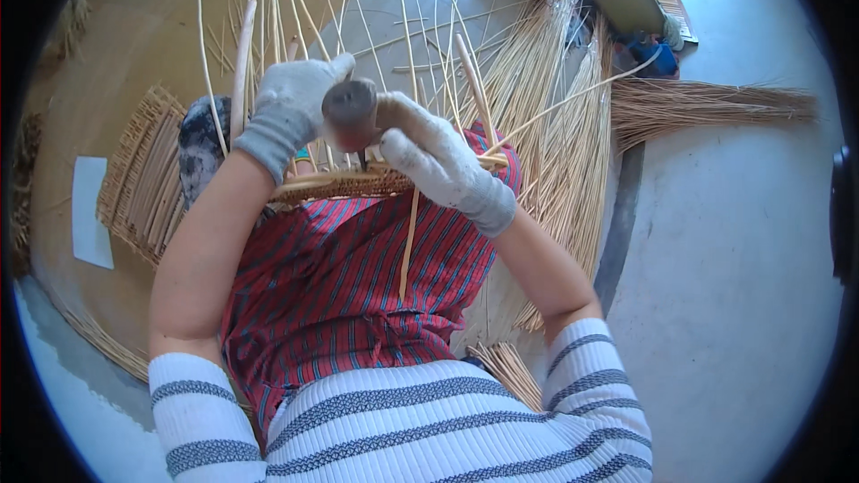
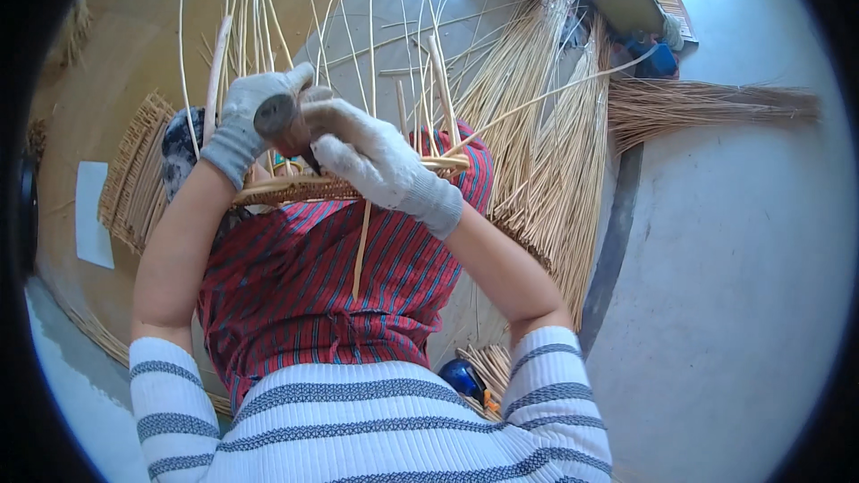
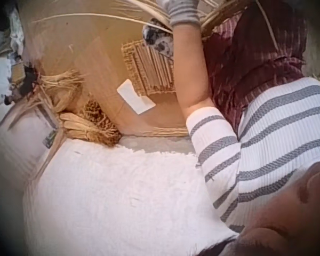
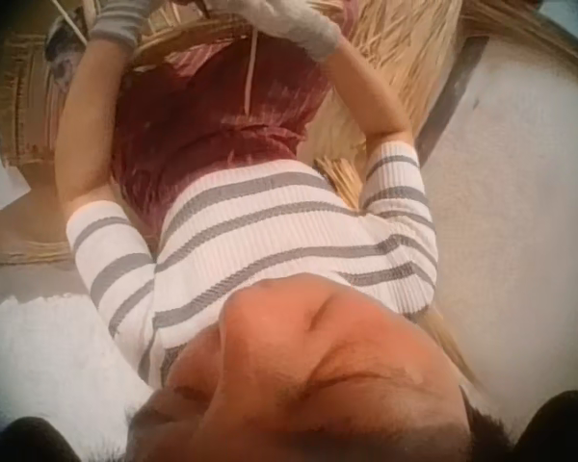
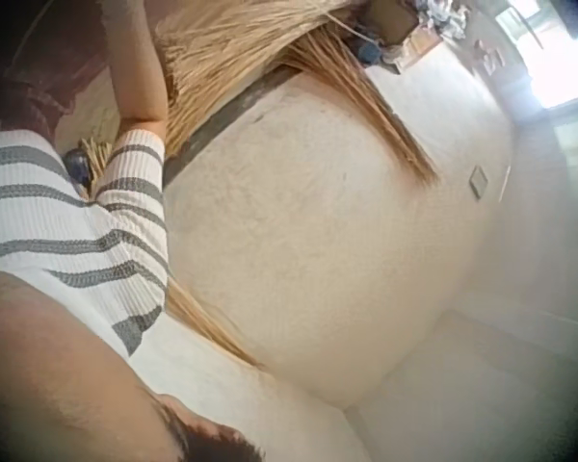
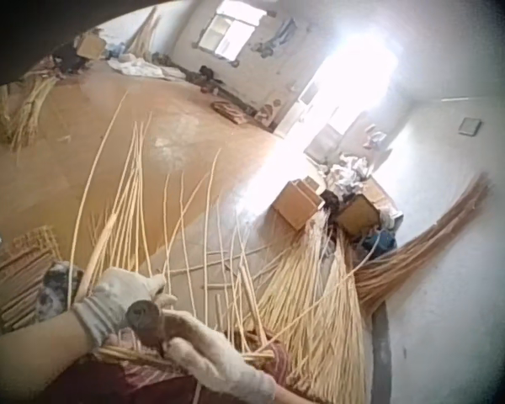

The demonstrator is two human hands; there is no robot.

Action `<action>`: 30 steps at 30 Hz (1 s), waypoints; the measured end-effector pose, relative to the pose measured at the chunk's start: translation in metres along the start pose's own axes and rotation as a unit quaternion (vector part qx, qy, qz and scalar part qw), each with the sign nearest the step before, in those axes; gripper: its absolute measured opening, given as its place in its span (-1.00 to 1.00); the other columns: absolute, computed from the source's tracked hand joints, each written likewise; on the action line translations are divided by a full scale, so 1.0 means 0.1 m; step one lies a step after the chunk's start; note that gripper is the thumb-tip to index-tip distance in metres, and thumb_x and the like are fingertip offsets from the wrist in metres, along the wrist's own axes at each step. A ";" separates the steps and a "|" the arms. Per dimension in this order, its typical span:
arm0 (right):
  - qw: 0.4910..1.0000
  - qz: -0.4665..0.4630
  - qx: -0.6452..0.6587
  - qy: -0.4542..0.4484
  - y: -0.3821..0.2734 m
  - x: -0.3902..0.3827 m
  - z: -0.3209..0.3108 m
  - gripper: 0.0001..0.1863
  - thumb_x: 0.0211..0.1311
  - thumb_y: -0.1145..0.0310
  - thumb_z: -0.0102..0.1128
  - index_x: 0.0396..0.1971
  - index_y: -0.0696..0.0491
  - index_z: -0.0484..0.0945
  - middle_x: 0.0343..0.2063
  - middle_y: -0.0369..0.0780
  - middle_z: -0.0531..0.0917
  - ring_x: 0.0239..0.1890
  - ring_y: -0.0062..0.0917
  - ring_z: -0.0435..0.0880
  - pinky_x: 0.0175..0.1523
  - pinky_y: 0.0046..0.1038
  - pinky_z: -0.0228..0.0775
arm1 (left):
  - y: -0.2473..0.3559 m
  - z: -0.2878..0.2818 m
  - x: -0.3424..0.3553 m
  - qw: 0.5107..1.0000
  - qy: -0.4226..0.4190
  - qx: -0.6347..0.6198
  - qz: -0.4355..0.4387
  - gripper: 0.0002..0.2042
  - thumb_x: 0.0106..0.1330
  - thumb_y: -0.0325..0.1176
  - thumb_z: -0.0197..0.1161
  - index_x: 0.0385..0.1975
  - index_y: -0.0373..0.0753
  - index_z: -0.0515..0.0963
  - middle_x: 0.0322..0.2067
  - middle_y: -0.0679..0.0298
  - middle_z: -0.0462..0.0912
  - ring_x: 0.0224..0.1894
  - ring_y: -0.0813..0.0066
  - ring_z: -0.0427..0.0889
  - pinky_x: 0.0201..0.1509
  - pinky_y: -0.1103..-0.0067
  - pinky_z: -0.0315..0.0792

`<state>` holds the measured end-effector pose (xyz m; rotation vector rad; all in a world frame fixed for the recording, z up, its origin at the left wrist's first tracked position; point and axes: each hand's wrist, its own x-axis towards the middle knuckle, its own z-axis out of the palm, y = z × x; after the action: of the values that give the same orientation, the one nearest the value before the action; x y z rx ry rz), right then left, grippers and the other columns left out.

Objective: The person is weaving a wicker basket using long straw or reed materials.

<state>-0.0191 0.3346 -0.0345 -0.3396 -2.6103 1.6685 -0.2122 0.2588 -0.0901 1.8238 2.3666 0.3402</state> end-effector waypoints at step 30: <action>0.873 -0.055 -0.323 0.362 -0.49 -1.37 0.30 -0.92 0.32 0.36 0.13 -0.30 0.02 0.54 -0.59 -0.22 0.58 -0.56 -0.38 0.64 -0.50 -0.36 0.46 | 0.25 -0.12 -0.03 0.998 -0.047 0.031 0.000 -0.46 0.43 0.23 -0.15 -0.05 -0.13 0.51 -0.32 0.03 0.72 -0.23 0.03 0.72 -0.23 0.20 0.56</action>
<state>0.1022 0.2613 0.0099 -0.6522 -2.3933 0.4126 -0.1904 0.2605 -0.0721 1.8243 2.3376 0.1775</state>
